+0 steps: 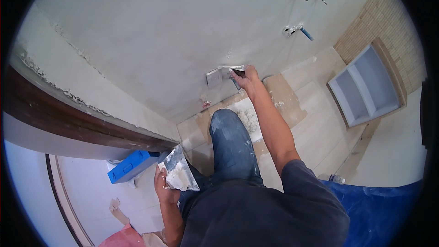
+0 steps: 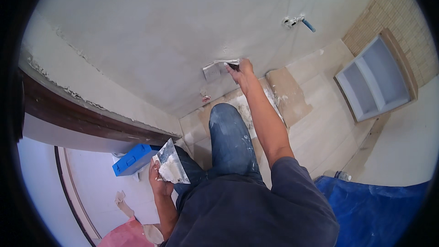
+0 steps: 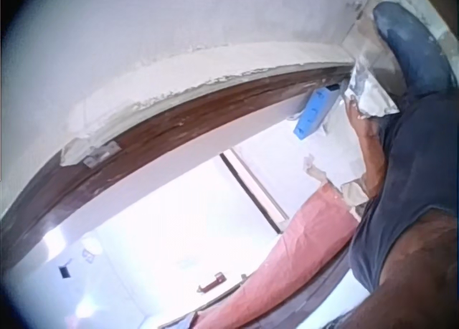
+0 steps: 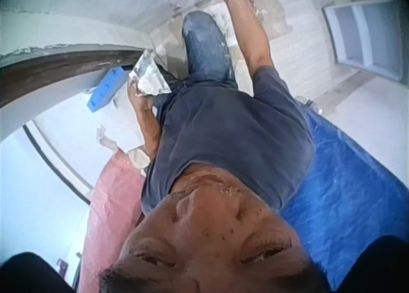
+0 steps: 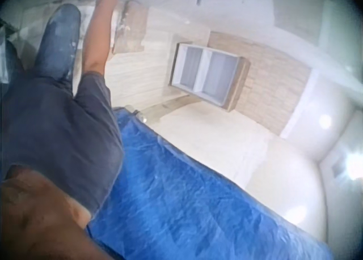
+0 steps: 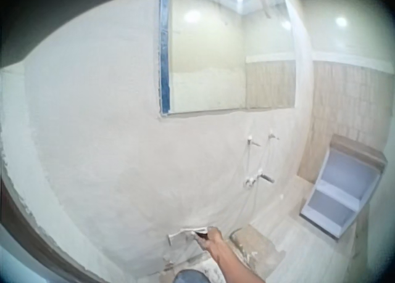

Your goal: The person enters the bathroom carrying putty knives with plaster, spreads and smooths the plaster onto the wall using a putty knife, scrapes the compound between the blades, and applies plaster around the wall fixtures.

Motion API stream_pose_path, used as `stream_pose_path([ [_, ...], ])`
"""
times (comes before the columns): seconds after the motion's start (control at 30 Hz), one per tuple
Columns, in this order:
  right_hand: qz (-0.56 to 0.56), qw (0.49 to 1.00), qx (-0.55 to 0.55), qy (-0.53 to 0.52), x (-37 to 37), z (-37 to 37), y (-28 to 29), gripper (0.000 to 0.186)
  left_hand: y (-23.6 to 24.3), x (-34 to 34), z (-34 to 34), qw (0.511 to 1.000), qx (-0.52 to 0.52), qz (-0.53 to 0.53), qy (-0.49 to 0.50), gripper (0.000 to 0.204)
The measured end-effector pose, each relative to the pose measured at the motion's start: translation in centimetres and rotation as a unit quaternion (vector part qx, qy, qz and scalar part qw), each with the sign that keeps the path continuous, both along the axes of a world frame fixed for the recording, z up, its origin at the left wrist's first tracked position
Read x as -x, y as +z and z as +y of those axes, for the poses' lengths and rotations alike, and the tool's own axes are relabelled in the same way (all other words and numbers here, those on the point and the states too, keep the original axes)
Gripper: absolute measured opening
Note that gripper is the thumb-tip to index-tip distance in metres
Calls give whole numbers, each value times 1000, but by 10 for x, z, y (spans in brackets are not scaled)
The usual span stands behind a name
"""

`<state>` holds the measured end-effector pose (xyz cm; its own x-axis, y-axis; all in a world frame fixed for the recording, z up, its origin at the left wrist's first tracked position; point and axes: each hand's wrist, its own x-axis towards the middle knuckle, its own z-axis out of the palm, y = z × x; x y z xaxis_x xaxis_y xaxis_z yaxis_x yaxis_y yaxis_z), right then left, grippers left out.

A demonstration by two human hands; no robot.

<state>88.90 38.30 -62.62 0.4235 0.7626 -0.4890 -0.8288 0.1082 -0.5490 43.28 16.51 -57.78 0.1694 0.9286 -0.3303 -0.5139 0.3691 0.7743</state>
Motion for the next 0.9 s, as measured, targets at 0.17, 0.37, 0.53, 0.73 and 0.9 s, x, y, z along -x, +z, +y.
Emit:
stream_pose_path([
  [0.17, 80, 995, 51, -7, -2, 21, -11, 31, -6, 2, -2, 999, 8, -5, 34, 33],
  [0.37, 78, 996, 19, 46, -11, 28, -3, 30, -6, 0, 1, 999, 4, -16, 35, 34],
  [0.53, 65, 996, 15, 64, -20, 34, 2, 29, -11, 1, 2, 999, 6, -21, 24, 38],
  [0.73, 66, 992, 49, 96, -34, 49, 10, 31, -18, 7, 0, 1000, -12, -19, 19, 43],
  [0.9, 80, 989, 46, 117, -43, 59, -4, 32, -25, 10, -1, 999, -17, -38, 20, 44],
])
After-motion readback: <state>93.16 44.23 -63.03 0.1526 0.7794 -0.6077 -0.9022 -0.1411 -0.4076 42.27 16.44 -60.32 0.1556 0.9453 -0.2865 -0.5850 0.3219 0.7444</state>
